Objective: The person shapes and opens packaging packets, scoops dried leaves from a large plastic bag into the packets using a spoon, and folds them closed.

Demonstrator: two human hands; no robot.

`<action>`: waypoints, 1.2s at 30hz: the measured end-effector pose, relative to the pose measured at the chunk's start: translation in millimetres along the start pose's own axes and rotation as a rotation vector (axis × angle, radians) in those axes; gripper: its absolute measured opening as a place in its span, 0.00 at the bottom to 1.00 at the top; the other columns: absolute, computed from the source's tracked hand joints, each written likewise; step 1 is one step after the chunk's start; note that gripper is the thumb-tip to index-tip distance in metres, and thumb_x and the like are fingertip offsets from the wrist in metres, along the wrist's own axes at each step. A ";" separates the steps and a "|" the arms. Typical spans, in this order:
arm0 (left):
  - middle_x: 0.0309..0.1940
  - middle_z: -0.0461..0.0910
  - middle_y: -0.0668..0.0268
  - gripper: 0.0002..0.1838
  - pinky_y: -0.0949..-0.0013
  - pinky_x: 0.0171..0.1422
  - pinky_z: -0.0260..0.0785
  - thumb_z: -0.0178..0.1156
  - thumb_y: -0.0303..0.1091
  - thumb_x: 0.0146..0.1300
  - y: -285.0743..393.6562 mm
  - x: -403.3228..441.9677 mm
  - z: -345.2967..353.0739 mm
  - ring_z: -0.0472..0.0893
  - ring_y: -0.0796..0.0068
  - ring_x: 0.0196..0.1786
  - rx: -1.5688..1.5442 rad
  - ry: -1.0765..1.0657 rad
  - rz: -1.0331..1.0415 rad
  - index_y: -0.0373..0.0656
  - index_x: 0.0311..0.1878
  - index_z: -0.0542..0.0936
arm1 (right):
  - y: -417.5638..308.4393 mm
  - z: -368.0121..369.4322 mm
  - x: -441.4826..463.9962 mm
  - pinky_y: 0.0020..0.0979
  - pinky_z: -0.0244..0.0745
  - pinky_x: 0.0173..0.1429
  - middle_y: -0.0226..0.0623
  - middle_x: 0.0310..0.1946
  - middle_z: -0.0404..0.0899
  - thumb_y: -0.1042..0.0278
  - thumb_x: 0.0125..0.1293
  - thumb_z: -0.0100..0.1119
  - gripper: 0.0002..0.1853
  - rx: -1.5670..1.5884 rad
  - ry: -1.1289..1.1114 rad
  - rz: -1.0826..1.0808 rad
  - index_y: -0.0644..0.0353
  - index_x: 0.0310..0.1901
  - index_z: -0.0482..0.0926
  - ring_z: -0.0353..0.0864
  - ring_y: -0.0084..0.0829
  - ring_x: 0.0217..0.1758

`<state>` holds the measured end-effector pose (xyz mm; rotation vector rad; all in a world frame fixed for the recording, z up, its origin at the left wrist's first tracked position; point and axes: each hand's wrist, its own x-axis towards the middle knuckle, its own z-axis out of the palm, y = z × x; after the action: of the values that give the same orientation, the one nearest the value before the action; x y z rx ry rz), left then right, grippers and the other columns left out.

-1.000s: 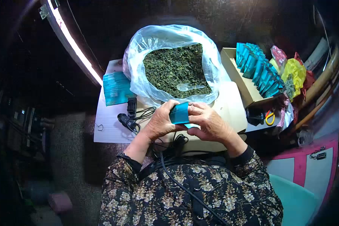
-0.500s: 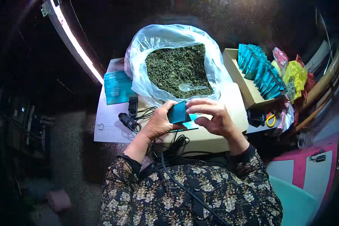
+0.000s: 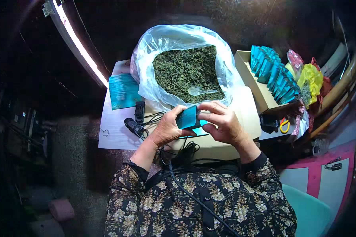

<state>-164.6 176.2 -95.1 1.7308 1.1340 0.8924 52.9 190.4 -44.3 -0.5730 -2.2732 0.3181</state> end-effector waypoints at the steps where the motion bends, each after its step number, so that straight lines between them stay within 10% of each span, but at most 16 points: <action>1: 0.46 0.78 0.65 0.42 0.68 0.59 0.69 0.83 0.38 0.34 0.5 0.0 0.1 0.77 0.74 0.51 -0.014 0.004 -0.006 0.41 0.56 0.73 | -1.4 -0.3 -0.6 0.39 0.78 0.48 0.37 0.46 0.80 0.78 0.43 0.67 0.17 -0.080 -0.008 -0.043 0.60 0.39 0.82 0.81 0.42 0.46; 18: 0.45 0.81 0.57 0.38 0.63 0.54 0.72 0.81 0.43 0.38 -0.8 1.2 -0.2 0.81 0.59 0.48 0.023 -0.063 0.108 0.42 0.54 0.75 | -6.3 -5.2 1.3 0.39 0.75 0.47 0.34 0.39 0.78 0.60 0.48 0.71 0.19 -0.241 -0.550 0.130 0.47 0.43 0.79 0.78 0.41 0.46; 36: 0.46 0.78 0.55 0.43 0.59 0.56 0.72 0.82 0.50 0.34 -2.3 5.5 -9.0 0.79 0.53 0.51 0.199 0.086 0.232 0.37 0.52 0.74 | -13.6 -6.9 8.7 0.55 0.60 0.65 0.39 0.58 0.72 0.60 0.49 0.73 0.25 -0.166 -0.474 0.080 0.45 0.52 0.79 0.67 0.52 0.66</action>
<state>-171.5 184.3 -93.3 2.0343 1.1247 1.0314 48.5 183.1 -28.9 -0.7370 -2.7562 0.3335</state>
